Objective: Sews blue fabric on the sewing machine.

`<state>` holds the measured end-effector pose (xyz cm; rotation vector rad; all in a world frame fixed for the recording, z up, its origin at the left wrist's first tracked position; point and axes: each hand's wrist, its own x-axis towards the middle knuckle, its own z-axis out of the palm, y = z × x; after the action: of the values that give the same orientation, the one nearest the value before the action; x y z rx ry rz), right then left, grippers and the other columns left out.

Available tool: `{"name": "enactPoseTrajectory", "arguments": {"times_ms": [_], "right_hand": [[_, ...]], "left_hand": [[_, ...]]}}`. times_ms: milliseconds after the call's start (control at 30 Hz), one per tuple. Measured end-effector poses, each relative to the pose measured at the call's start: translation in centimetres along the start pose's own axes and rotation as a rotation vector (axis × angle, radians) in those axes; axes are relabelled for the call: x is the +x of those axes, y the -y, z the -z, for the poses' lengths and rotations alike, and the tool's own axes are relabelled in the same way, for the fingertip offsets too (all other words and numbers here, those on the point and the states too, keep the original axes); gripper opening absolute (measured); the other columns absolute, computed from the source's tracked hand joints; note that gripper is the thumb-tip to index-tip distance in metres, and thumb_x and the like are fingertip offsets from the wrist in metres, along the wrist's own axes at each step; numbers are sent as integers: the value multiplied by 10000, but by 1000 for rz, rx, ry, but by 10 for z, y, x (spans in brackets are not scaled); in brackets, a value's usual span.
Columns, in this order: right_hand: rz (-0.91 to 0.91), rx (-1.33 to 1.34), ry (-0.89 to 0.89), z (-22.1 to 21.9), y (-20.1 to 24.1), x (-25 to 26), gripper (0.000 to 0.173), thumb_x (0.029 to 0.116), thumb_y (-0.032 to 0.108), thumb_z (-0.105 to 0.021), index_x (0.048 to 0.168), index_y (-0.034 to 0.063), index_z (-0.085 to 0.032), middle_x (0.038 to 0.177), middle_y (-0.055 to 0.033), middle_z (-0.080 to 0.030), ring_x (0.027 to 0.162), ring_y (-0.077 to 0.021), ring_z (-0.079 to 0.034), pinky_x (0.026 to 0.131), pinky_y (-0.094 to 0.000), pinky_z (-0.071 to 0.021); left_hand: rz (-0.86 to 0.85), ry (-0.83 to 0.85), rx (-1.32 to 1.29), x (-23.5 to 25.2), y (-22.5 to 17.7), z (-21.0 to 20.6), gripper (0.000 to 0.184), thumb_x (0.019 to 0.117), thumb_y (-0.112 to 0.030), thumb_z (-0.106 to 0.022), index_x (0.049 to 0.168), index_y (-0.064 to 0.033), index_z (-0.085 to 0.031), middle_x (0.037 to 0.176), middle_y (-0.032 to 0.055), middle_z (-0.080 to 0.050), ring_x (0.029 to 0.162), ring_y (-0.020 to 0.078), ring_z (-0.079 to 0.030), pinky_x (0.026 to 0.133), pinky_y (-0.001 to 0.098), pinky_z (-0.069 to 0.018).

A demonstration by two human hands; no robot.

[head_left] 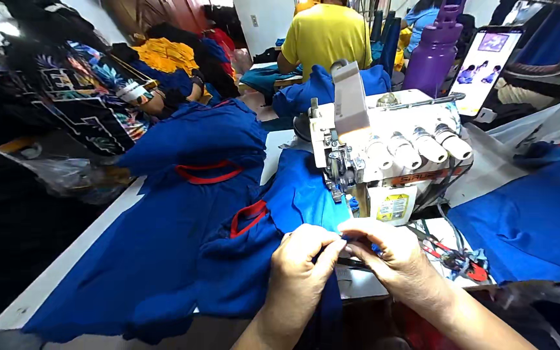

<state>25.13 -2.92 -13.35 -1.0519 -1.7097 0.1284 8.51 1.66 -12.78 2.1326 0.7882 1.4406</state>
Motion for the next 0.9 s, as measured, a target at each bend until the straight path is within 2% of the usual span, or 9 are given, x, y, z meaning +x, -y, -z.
{"name": "enactPoseTrajectory", "arguments": {"times_ms": [200, 300, 367, 433, 467, 533, 633, 767, 900], "right_hand": [[211, -123, -70, -2, -8, 9, 146, 957, 84, -646, 993, 32, -777, 861, -43, -746, 826, -29, -695, 781, -142, -549], [270, -179, -61, 0, -8, 15, 145, 951, 73, -647, 959, 34, -787, 835, -46, -752, 817, -52, -707, 784, -164, -558], [266, -198, -43, 3, -8, 17, 150, 952, 75, -640, 931, 38, -783, 853, -46, -755, 848, -57, -713, 806, -167, -559], [271, -203, -51, 6, -7, 19, 152, 954, 74, -636, 917, 21, -774, 861, -61, -751, 852, -63, -711, 809, -162, -559], [276, -208, -60, 8, -6, 19, 154, 958, 72, -631, 911, 14, -765, 861, -67, -748, 851, -66, -710, 809, -160, -558], [280, -234, -67, 12, -3, 18, 166, 970, 66, -606, 909, 21, -754, 866, -66, -746, 857, -60, -708, 815, -154, -553], [237, -242, -47, 16, -6, 6, 187, 1005, 104, -578, 924, 47, -737, 908, -44, -738, 899, -47, -687, 831, -150, -539], [211, -236, -2, 18, -13, -7, 188, 1035, 134, -571, 950, 57, -720, 966, -57, -750, 995, -60, -698, 904, -165, -534], [179, -327, 8, 11, -22, 2, 168, 976, 78, -583, 921, 60, -741, 956, -70, -737, 973, -75, -693, 877, -154, -534]], "left_hand": [[-37, -36, 67, 4, 8, -2, 162, 896, -194, -686, 763, -116, -737, 778, -79, -654, 777, -50, -605, 726, 89, -482], [-24, -44, 112, 7, 10, -5, 194, 932, -265, -665, 781, -152, -714, 790, -103, -638, 799, -22, -596, 780, 160, -466], [-64, -49, 105, 8, 17, -8, 266, 969, -370, -630, 818, -166, -711, 876, -91, -656, 910, 3, -608, 871, 210, -465], [-135, 7, 148, 7, 24, -9, 377, 967, -521, -599, 950, -155, -692, 1119, -15, -674, 1153, 70, -591, 1045, 313, -425], [-175, 42, 202, 6, 26, -10, 360, 953, -489, -624, 1024, -140, -680, 1221, 35, -671, 1251, 124, -573, 1108, 394, -382], [-260, 62, 313, 6, 30, -12, 222, 906, -235, -633, 1078, -115, -705, 1211, 73, -716, 1281, 195, -602, 1126, 496, -366], [-348, 66, 285, 8, 37, -4, 186, 902, -65, -590, 971, -131, -750, 1057, 25, -767, 1164, 131, -672, 1126, 416, -402], [-409, 168, 251, 14, 40, 12, 223, 955, -87, -567, 948, -166, -775, 1033, -3, -776, 1173, 106, -666, 1134, 372, -395], [-370, 241, 301, 26, 42, 17, 268, 967, -113, -537, 980, -177, -797, 1076, -25, -777, 1201, 122, -665, 1106, 402, -438]]}}
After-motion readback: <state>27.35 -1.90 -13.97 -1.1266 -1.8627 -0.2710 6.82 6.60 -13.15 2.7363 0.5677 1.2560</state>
